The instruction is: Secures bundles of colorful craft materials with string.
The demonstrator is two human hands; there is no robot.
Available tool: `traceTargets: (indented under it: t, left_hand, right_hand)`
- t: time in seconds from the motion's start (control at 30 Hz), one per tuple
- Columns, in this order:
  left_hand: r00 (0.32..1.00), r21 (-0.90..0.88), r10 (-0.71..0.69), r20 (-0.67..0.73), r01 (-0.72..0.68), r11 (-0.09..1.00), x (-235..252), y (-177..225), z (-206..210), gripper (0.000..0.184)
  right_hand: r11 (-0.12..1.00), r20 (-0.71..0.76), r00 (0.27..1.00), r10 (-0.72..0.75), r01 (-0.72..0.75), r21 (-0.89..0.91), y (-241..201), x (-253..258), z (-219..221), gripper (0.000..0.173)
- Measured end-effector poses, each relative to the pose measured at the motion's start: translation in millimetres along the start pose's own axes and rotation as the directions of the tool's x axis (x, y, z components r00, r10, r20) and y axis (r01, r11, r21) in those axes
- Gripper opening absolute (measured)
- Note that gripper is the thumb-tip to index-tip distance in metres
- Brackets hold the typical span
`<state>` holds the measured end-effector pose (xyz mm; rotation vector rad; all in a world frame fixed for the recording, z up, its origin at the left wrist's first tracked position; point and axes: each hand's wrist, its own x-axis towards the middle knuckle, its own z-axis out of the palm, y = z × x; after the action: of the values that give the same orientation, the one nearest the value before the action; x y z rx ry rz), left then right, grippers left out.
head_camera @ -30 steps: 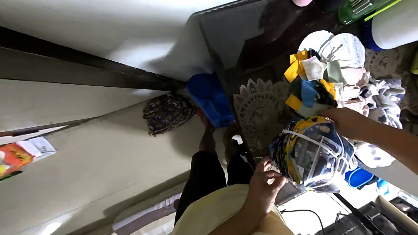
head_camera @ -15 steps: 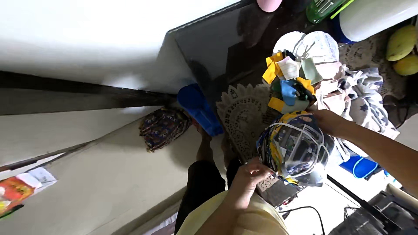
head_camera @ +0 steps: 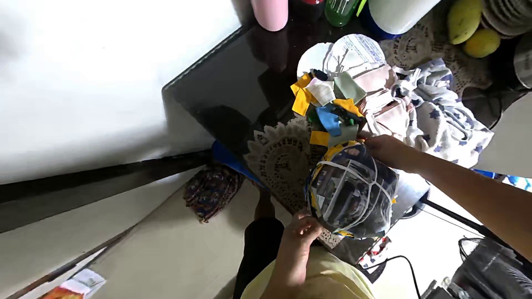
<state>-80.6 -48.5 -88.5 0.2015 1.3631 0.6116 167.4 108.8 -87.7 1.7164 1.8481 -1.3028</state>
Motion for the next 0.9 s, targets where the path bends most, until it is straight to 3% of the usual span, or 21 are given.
traceTargets:
  t: [0.1,0.23,0.37,0.5,0.6,0.67,0.77,0.9]
  left_hand:
    - [0.992,0.171,0.114,-0.056,-0.103,0.980,-7.2,-1.2,4.9,0.007]
    - [0.998,0.065,0.062,-0.012,-0.061,0.996,-5.6,3.1,9.7,0.008]
    - [0.999,-0.027,0.024,0.029,-0.023,0.999,1.6,-2.7,5.5,0.009]
    - [0.991,-0.112,0.101,0.093,-0.090,0.990,12.9,-15.9,-1.5,0.010]
    - [0.983,-0.150,0.131,0.131,-0.111,0.982,15.1,-19.9,-8.4,0.011]
    - [0.975,-0.158,0.159,0.155,-0.134,0.978,13.6,-22.3,-19.4,0.013]
    - [0.965,-0.144,0.192,0.177,-0.168,0.975,7.5,-32.4,-46.6,0.018]
    - [0.940,0.033,0.240,0.241,-0.255,0.966,1.2,-41.2,-85.3,0.031]
  right_hand:
    - [0.989,0.046,0.988,0.147,-0.146,-0.027,-18.0,-4.9,-5.4,0.021]
    - [0.996,0.035,0.997,0.063,-0.060,-0.072,-16.4,0.4,-5.7,0.026]
    - [0.997,0.029,0.999,0.022,-0.020,-0.072,-6.0,8.8,-2.2,0.020]
    - [0.997,0.018,0.999,-0.027,0.029,-0.074,-7.4,7.2,-3.4,0.018]
    - [0.998,0.018,0.999,0.051,-0.050,-0.047,-3.7,5.3,1.4,0.016]
    - [0.987,0.073,0.986,0.153,-0.149,-0.053,-13.5,1.2,5.8,0.019]
    - [0.979,0.136,0.971,0.196,-0.186,-0.081,-26.4,-3.8,25.9,0.026]
    - [0.976,0.145,0.966,0.214,-0.219,0.018,-50.2,-11.5,44.8,0.028]
